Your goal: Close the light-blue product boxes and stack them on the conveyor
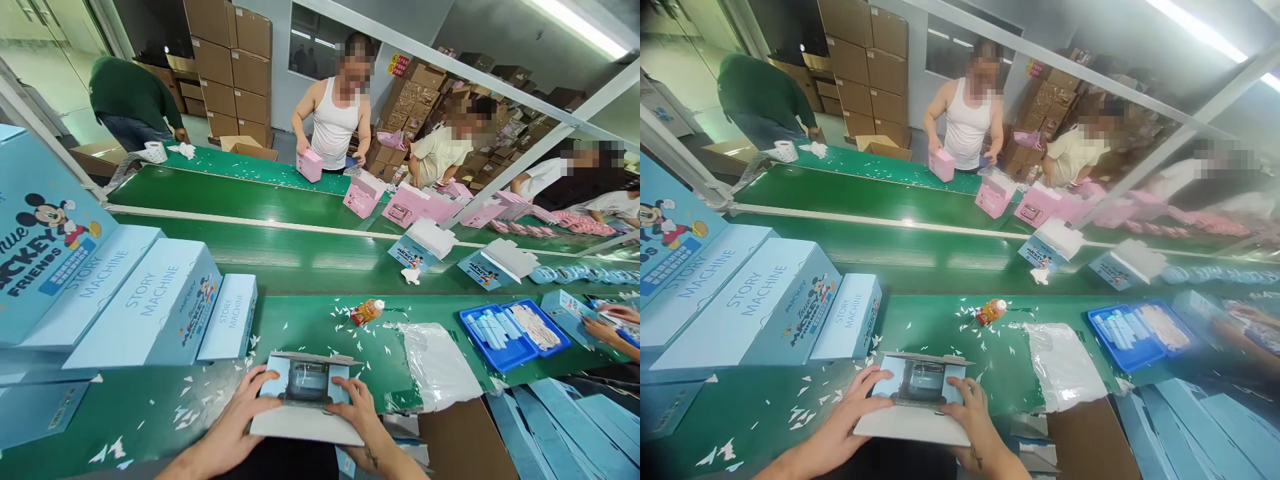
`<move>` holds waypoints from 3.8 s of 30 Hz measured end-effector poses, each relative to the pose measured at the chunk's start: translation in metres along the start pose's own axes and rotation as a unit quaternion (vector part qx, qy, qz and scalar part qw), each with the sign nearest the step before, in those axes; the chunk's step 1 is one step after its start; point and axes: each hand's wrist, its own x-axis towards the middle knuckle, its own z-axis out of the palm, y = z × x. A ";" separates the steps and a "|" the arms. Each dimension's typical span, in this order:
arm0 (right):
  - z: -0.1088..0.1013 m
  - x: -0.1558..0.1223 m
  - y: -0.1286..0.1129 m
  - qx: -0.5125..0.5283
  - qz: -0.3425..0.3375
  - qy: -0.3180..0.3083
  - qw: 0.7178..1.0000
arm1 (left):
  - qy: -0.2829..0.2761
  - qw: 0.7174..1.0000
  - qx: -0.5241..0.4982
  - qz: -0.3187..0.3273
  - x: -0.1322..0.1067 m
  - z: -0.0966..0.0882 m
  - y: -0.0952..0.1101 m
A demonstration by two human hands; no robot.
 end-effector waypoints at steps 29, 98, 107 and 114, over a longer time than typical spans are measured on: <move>0.026 0.031 0.006 0.349 0.097 0.252 0.897 | 0.154 0.987 -0.045 0.026 0.047 0.003 -0.026; -0.022 0.011 -0.003 -0.023 -0.104 -0.026 0.994 | -0.069 0.925 0.348 0.136 0.046 -0.012 -0.005; -0.003 -0.001 -0.009 -0.125 -0.110 0.008 0.986 | -0.113 0.913 0.364 0.145 0.041 -0.018 -0.004; 0.018 0.010 -0.005 -0.123 0.037 0.118 0.985 | -0.070 0.912 0.399 0.073 0.040 0.000 0.003</move>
